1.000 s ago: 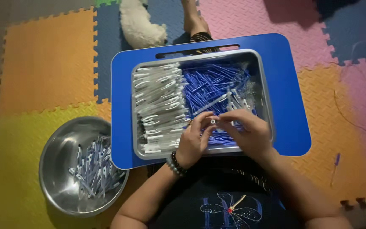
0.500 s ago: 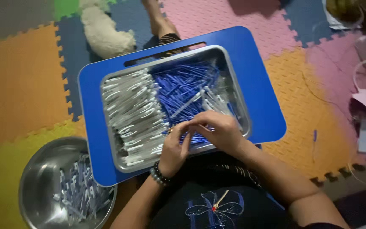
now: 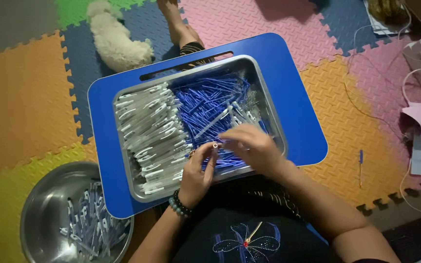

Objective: The person assembles pens by inserting blue ink cartridges into white pen barrels. They pick up a barrel and a cartridge, insert the cartridge into the barrel, and place the completed pen into a metal bowl.

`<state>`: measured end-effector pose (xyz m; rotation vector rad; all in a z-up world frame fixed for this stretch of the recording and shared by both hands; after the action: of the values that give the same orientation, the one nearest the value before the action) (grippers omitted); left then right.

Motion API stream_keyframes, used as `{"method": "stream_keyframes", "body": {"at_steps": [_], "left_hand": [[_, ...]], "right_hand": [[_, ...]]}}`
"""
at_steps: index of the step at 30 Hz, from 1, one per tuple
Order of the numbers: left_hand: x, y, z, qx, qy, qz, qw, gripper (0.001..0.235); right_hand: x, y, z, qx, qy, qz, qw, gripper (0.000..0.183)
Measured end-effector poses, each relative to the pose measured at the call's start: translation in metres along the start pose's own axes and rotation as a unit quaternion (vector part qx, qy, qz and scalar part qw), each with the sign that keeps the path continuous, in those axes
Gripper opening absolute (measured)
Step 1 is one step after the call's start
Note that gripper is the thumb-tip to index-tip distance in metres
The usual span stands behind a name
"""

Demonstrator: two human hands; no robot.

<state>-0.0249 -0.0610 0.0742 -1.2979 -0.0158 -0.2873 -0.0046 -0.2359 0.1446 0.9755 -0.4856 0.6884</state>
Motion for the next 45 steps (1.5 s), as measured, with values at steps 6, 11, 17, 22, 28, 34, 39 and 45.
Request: {"method": "stream_keyframes", "body": {"at_steps": [6,11,17,22,28,34,39,45], "left_hand": [[-0.002,0.003,0.008,-0.051,-0.032,0.009,0.998,0.033],[-0.004,0.009,0.007,-0.032,-0.039,0.005,0.999,0.036],[-0.002,0.012,0.004,-0.019,-0.049,0.023,0.998,0.034],[-0.003,0.010,0.009,-0.014,-0.068,0.031,0.997,0.033],[-0.003,0.010,0.008,-0.013,-0.081,0.031,0.996,0.031],[-0.002,0.006,0.010,0.005,-0.085,0.028,0.996,0.030],[-0.003,0.012,0.010,-0.002,-0.089,0.024,0.996,0.033],[-0.002,0.004,0.012,0.017,-0.090,0.010,0.996,0.033]], "right_hand": [[-0.041,-0.090,0.004,-0.238,0.108,-0.144,0.955,0.019],[-0.057,-0.108,-0.015,-0.353,0.140,-0.142,0.914,0.024],[-0.053,-0.102,-0.015,-0.383,0.157,-0.142,0.899,0.019],[-0.044,-0.105,-0.002,-0.323,0.156,-0.201,0.911,0.011],[-0.035,-0.099,-0.014,-0.326,0.194,-0.205,0.902,0.013],[-0.024,-0.100,-0.025,-0.298,0.223,-0.224,0.901,0.020],[-0.020,-0.089,-0.013,-0.160,0.192,-0.289,0.924,0.025],[-0.005,-0.060,-0.006,-0.011,0.216,-0.327,0.920,0.027]]}}
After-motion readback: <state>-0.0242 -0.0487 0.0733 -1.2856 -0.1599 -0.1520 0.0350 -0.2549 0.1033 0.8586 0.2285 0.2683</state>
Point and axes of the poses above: each hand's wrist, its own x-axis towards the middle knuckle, its own z-axis out of the back of the hand, y = z × x, the point moved 5 cm from there along x, towards the middle knuckle, and after that the axes turned 8 degrees about z, right-handed, at the moved point
